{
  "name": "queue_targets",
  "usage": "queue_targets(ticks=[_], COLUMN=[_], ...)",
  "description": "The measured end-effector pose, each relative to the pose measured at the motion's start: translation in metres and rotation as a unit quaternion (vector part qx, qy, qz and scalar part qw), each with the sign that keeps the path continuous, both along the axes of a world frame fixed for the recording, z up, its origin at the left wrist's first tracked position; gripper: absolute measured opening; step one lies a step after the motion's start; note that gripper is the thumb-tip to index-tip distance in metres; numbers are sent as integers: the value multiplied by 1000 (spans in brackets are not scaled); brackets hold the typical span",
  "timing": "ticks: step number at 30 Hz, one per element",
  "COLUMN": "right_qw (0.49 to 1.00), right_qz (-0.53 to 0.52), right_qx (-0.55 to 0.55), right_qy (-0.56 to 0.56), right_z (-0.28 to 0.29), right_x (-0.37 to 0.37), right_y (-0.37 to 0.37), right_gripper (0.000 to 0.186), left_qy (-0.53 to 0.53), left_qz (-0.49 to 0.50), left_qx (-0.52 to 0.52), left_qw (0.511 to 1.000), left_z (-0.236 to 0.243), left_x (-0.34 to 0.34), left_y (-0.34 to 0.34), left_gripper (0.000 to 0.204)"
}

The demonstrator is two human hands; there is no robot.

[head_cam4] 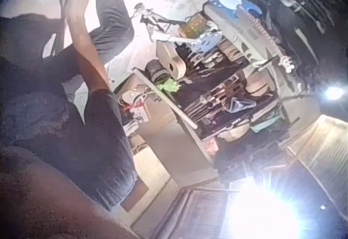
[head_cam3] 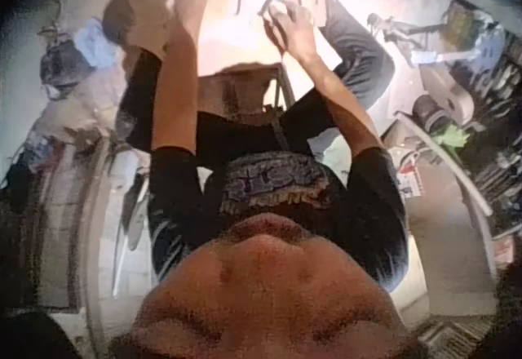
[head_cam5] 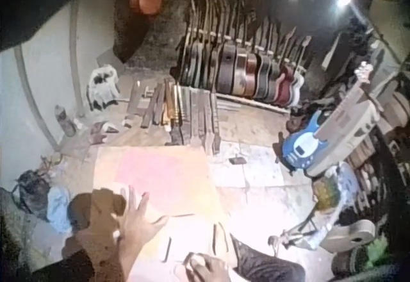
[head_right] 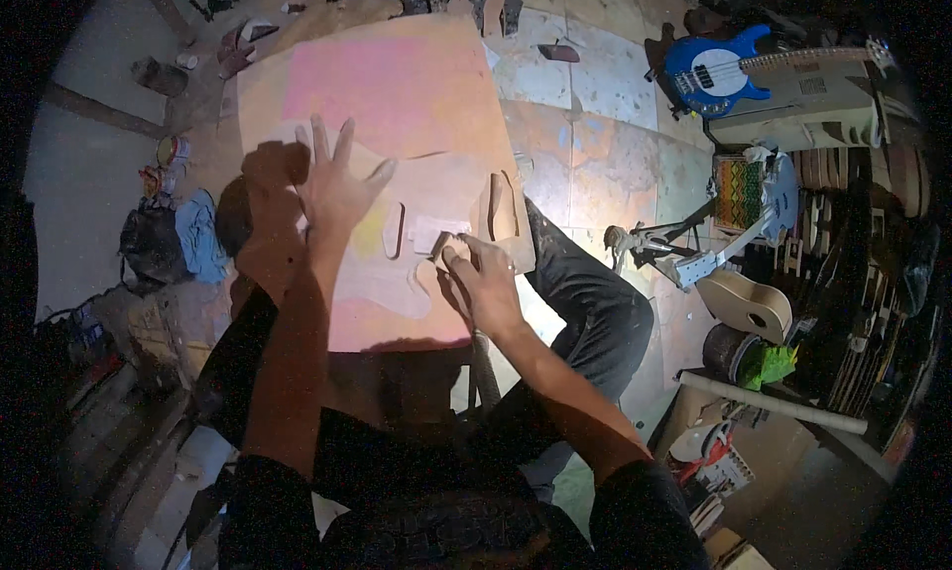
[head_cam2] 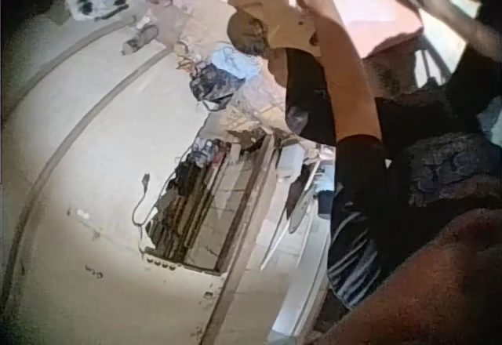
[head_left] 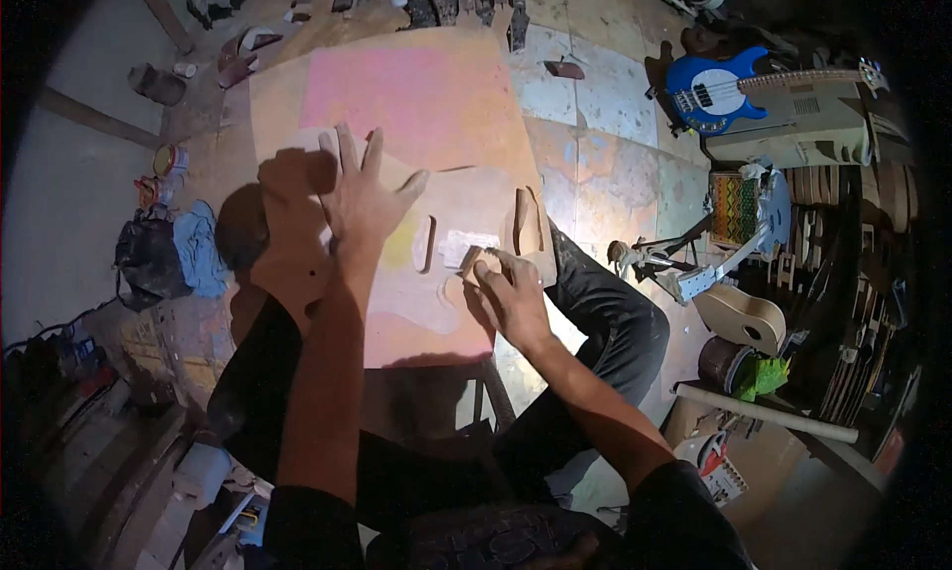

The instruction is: The person sands the edges and contours of a wooden guitar body using a sanding block, frequently turning the guitar body over to reach different sides.

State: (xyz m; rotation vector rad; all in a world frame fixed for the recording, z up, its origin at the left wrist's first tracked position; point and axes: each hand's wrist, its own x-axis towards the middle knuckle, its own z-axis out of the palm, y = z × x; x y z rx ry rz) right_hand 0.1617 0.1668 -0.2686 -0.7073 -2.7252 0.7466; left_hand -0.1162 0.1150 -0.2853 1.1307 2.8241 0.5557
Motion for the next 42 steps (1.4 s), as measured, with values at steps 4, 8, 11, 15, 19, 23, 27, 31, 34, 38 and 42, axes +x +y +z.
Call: queue_targets(ticks=[4, 8, 11, 15, 19, 23, 27, 31, 34, 38, 42], right_qw=[999, 998, 997, 996, 993, 997, 993, 992, 996, 990, 994], right_qz=[19, 47, 70, 90, 111, 74, 105, 125, 82, 123, 70], right_qx=[5, 46, 28, 19, 45, -2, 0, 14, 16, 61, -74], right_qy=[-30, 4, 0, -6, -9, 1, 47, 11, 19, 35, -36], right_z=[8, 2, 0, -2, -9, 1, 6, -18, -15, -19, -23], right_x=[-1, -10, -12, 3, -3, 17, -4, -15, 3, -28, 11], right_y=[18, 24, 33, 53, 52, 66, 52, 52, 55, 46, 56], right_gripper=[39, 41, 44, 45, 44, 47, 47, 46, 44, 43, 34], left_qy=[59, 68, 79, 66, 34, 29, 53, 41, 55, 52, 61], left_qz=[-59, -68, -63, -56, -54, -56, -63, -69, -57, -61, -60], left_qx=[58, 47, 22, 18, -16, -38, -19, -38, -39, -36, -16], left_qw=[995, 994, 995, 996, 998, 997, 996, 996, 996, 996, 996], left_z=[-24, -23, -13, -15, -17, -12, -22, -21, -20, -19, -20], left_x=[-29, -33, -34, -33, -34, -34, -36, -40, -36, -35, -34], left_y=[5, 9, 11, 9, 14, 12, 8, 7, 11, 10, 9], left_gripper=[74, 68, 66, 66, 68, 69, 69, 68, 67, 66, 63])
